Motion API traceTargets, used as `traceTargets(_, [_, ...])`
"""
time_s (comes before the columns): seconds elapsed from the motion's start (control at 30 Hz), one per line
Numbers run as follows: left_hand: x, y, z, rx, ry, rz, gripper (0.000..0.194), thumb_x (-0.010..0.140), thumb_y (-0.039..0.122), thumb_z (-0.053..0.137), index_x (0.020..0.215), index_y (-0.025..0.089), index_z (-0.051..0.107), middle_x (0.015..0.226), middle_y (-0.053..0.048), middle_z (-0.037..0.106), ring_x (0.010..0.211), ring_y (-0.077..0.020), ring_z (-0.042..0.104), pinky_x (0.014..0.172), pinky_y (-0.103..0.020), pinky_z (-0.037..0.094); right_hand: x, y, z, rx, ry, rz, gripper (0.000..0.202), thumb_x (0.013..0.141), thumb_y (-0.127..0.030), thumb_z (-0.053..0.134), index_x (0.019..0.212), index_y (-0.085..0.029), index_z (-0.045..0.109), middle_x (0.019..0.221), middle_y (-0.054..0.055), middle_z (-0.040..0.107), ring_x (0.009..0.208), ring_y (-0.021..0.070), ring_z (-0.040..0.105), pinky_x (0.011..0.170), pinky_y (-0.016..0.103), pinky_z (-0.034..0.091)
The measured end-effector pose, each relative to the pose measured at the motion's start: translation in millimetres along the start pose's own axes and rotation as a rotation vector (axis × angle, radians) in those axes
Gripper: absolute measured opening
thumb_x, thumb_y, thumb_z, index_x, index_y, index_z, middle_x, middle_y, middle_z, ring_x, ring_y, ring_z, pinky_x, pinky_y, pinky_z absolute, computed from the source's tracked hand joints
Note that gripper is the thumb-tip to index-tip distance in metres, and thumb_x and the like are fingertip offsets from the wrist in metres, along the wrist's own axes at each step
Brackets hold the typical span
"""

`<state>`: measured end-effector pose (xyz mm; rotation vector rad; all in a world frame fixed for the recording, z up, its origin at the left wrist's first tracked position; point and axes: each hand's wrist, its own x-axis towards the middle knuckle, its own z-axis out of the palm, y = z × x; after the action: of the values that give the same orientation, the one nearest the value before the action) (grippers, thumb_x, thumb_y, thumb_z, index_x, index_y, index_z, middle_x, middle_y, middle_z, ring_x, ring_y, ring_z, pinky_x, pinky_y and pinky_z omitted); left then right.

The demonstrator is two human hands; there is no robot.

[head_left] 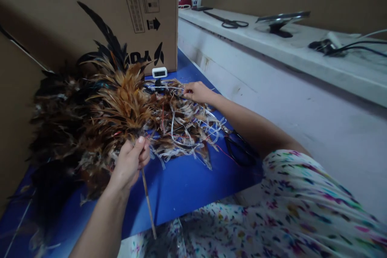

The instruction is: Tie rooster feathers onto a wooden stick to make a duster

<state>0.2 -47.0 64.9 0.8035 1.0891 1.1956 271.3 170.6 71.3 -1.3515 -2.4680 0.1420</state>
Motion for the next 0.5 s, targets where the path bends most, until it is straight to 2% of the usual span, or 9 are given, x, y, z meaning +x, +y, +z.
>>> traceTargets(0.1, [0, 0, 0.0, 0.0, -0.006, 0.002, 0.055, 0.063, 0.053, 0.089, 0.067, 0.013, 0.051, 0.062, 0.007, 0.043, 0.039, 0.002, 0.025, 0.034, -0.012, 0.02, -10, -8, 9, 0.013, -0.055, -0.042, 0.018, 0.084, -0.012, 0.062, 0.094, -0.013, 0.077, 0.099, 0.009, 0.076, 0.092, 0.0184, 0.066, 0.086, 0.027, 0.045])
traceTargets(0.2, [0, 0, -0.1, 0.002, -0.003, 0.015, 0.055, 0.064, 0.053, 0.088, 0.067, 0.013, 0.05, 0.063, 0.006, 0.043, 0.04, 0.0018, 0.025, 0.034, -0.012, 0.02, -19, -1, 12, 0.004, -0.067, 0.019, 0.018, 0.084, -0.014, 0.062, 0.095, -0.013, 0.077, 0.098, 0.009, 0.076, 0.089, 0.0186, 0.067, 0.083, 0.027, 0.045])
traceTargets(0.4, [-1, 0, -1.2, 0.007, -0.027, 0.01, 0.053, 0.066, 0.053, 0.087, 0.069, 0.014, 0.051, 0.058, 0.008, 0.039, 0.04, 0.0009, 0.024, 0.034, -0.012, 0.02, -28, 41, 0, -0.041, 0.097, 0.318, 0.025, 0.083, -0.013, 0.059, 0.099, -0.013, 0.078, 0.1, 0.009, 0.077, 0.09, 0.0206, 0.068, 0.082, 0.028, 0.048])
traceTargets(0.5, [-1, 0, -2.0, 0.029, -0.048, -0.008, 0.054, 0.068, 0.056, 0.084, 0.067, 0.014, 0.05, 0.053, 0.009, 0.032, 0.04, 0.0, 0.023, 0.035, -0.012, 0.019, -28, 59, -4, -0.054, 0.173, 0.398, 0.032, 0.082, -0.008, 0.055, 0.104, -0.013, 0.078, 0.104, 0.008, 0.077, 0.093, 0.0206, 0.069, 0.086, 0.029, 0.049])
